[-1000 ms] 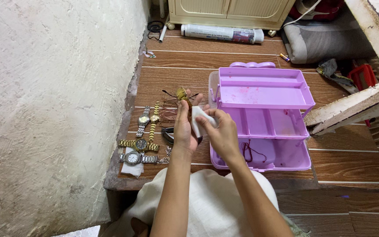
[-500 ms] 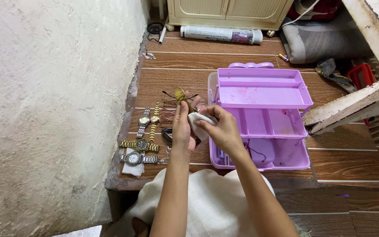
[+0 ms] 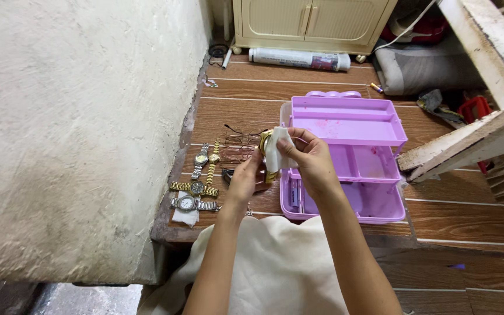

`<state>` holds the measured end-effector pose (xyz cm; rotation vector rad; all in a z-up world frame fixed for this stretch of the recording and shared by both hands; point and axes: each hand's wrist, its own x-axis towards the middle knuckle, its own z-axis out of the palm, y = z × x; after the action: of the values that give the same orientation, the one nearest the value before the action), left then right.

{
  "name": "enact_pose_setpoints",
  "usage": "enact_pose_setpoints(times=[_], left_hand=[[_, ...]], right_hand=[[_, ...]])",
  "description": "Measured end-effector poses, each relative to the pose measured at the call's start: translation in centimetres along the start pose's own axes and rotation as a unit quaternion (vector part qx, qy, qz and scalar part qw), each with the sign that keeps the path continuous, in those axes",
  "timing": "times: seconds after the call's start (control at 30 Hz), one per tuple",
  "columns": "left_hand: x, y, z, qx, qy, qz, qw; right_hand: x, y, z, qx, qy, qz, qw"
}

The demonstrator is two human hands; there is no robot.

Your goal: The person sits on the floor and wipes accessories one at a time with a tissue, including eyeglasses, a necklace, and several wristwatches, then places the wiped items into the trays of a pink plastic organizer.

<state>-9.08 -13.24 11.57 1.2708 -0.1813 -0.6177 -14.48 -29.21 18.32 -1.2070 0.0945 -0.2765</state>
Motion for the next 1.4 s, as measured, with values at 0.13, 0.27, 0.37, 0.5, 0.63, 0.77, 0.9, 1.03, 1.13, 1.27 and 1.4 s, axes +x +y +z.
enact_pose_setpoints(times=[0.13, 0.27, 0.37, 0.5, 0.63, 0.77, 0.9, 1.03, 1.13, 1.27, 1.4], left_hand=[[-1.1, 0.2, 0.7, 0.169, 0.122, 0.064, 0.976], [-2.0, 1.5, 1.9, 0.121, 0.074, 0.239, 0.961], [-2.2, 1.9, 3.0, 0.020, -0.035, 0.217, 0.975], [-2.1, 1.4, 3.2, -0.045, -0.127, 0.175, 0.975], [-1.1, 0.0, 4.0, -0.071, -0.082, 0.091, 0.990], [-0.2, -1.3, 4.2, -0.135, -0.046, 0.012, 0.990], [0.5, -2.2, 3.7, -0.149, -0.021, -0.008, 0.989], [1.5, -3.0, 2.6, -0.140, -0.011, -0.010, 0.990], [2.6, -3.7, 2.2, -0.153, -0.013, -0.007, 0.988], [3.9, -4.5, 1.5, -0.162, -0.030, 0.012, 0.986], [4.3, -4.9, 1.2, -0.148, -0.023, 0.031, 0.988]], right_hand=[[-1.3, -1.7, 0.1, -0.014, 0.012, 0.011, 1.000], [-2.3, -2.8, 0.0, -0.038, 0.017, 0.020, 0.999], [-2.6, -3.0, -0.1, -0.046, 0.025, 0.026, 0.998], [-2.4, -2.1, -0.7, -0.057, 0.040, -0.003, 0.998], [-1.3, 0.0, -1.5, -0.113, 0.090, -0.019, 0.989], [-0.5, 2.3, -2.9, -0.140, 0.110, -0.008, 0.984], [-0.1, 2.8, -3.8, -0.363, 0.240, -0.152, 0.887], [-1.1, 1.9, -3.6, -0.298, 0.210, -0.137, 0.921], [-1.0, 2.1, -1.6, -0.254, 0.191, -0.102, 0.943], [-0.4, 3.4, 0.3, -0.339, 0.182, -0.198, 0.901], [0.0, 4.8, 0.4, -0.479, 0.153, -0.272, 0.820]])
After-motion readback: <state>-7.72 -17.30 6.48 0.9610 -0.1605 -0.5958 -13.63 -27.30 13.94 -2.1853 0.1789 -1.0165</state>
